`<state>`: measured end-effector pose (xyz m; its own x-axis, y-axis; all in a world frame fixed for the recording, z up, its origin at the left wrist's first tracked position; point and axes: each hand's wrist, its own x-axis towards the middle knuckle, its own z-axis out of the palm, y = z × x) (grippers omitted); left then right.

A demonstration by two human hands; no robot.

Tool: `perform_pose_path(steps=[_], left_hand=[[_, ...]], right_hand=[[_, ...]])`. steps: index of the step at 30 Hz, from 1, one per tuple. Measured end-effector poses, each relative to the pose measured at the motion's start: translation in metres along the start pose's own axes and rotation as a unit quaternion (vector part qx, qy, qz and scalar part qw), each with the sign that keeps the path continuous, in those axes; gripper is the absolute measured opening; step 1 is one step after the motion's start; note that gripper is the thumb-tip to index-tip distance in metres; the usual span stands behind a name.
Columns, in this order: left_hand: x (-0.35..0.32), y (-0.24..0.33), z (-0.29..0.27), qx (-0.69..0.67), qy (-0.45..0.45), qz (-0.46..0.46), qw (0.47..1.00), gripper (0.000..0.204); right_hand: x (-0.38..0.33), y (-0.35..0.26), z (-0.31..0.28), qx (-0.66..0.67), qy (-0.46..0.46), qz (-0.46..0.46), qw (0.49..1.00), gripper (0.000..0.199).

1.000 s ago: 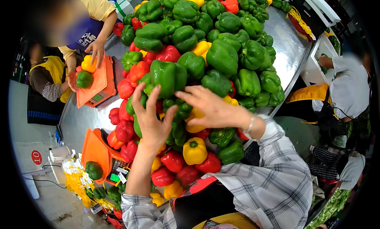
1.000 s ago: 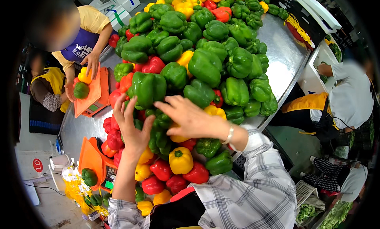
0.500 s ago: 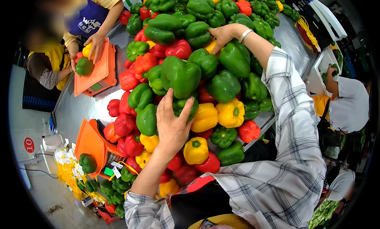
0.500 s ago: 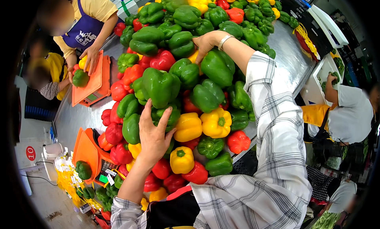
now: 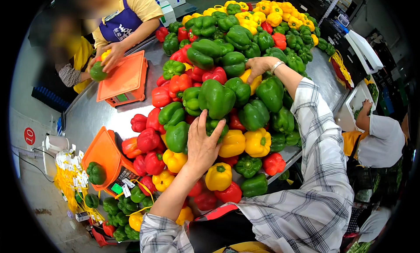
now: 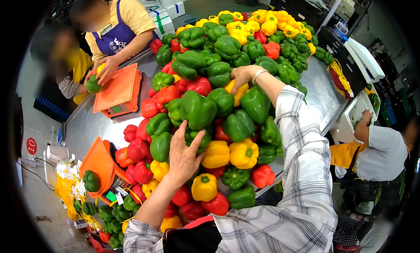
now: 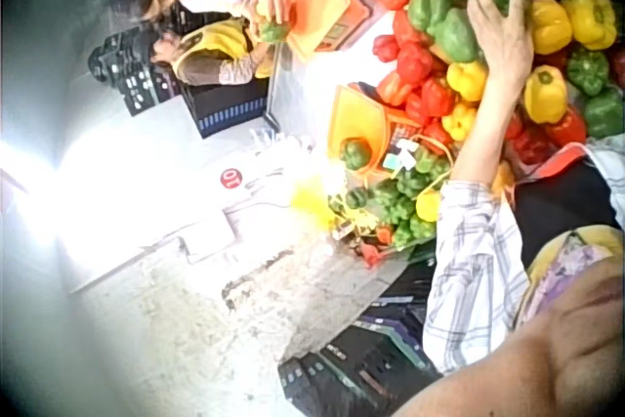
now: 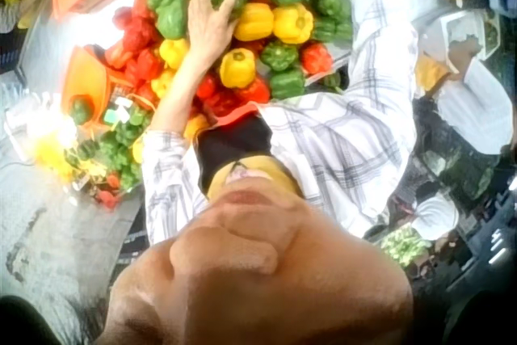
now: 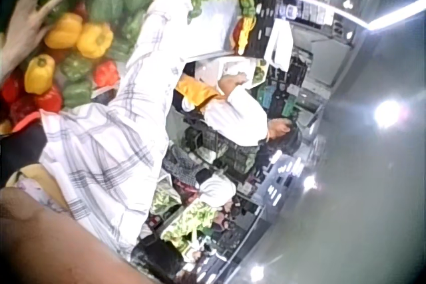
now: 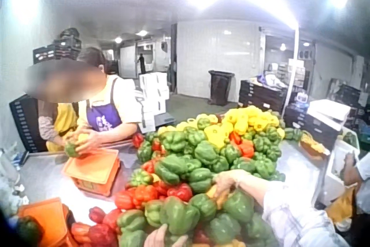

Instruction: The person selects bell peppers of various colors from a large pile, places them on a digital scale, and then packs them into yellow mesh bags. They tie the bags closed and place the finished packages on the counter. The task is performed repeatedly with different peppers.

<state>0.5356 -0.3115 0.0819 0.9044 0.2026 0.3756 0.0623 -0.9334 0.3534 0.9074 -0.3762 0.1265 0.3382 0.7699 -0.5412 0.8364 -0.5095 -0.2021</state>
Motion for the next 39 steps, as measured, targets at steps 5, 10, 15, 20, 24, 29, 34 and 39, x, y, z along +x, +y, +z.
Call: perform_pose_path(steps=[5, 10, 15, 20, 24, 29, 34, 39], left_hand=[[-0.001, 0.004, -0.016, -0.01, -0.054, -0.009, 0.998, 0.08], [0.003, 0.003, -0.027, -0.041, -0.088, -0.002, 0.995, 0.078], [0.0, -0.002, -0.018, -0.027, -0.076, 0.006, 0.997, 0.075], [0.004, -0.005, -0.011, -0.012, -0.063, -0.008, 0.998, 0.07], [0.005, -0.004, -0.012, -0.009, -0.085, -0.014, 0.996, 0.069], [0.004, -0.006, -0.007, 0.017, -0.069, -0.009, 0.997, 0.05], [0.004, -0.009, -0.005, 0.016, -0.094, -0.006, 0.995, 0.049], [0.004, -0.011, -0.007, 0.013, -0.108, -0.002, 0.994, 0.049]], right_hand=[[-0.019, -0.019, -0.013, -0.134, 0.076, 0.012, 0.988, 0.073], [-0.017, -0.009, 0.007, -0.149, 0.128, -0.018, 0.98, 0.07], [-0.016, 0.044, -0.037, 0.175, 0.109, -0.001, 0.978, 0.047], [0.021, 0.109, -0.05, 0.148, 0.366, 0.087, 0.915, 0.053], [0.073, 0.136, -0.061, -0.004, 0.419, 0.1, 0.903, 0.073], [0.142, 0.129, -0.068, -0.088, 0.394, 0.139, 0.904, 0.084], [0.171, 0.145, -0.059, -0.057, 0.428, 0.096, 0.897, 0.078], [0.172, 0.181, -0.073, 0.106, 0.504, 0.094, 0.852, 0.096]])
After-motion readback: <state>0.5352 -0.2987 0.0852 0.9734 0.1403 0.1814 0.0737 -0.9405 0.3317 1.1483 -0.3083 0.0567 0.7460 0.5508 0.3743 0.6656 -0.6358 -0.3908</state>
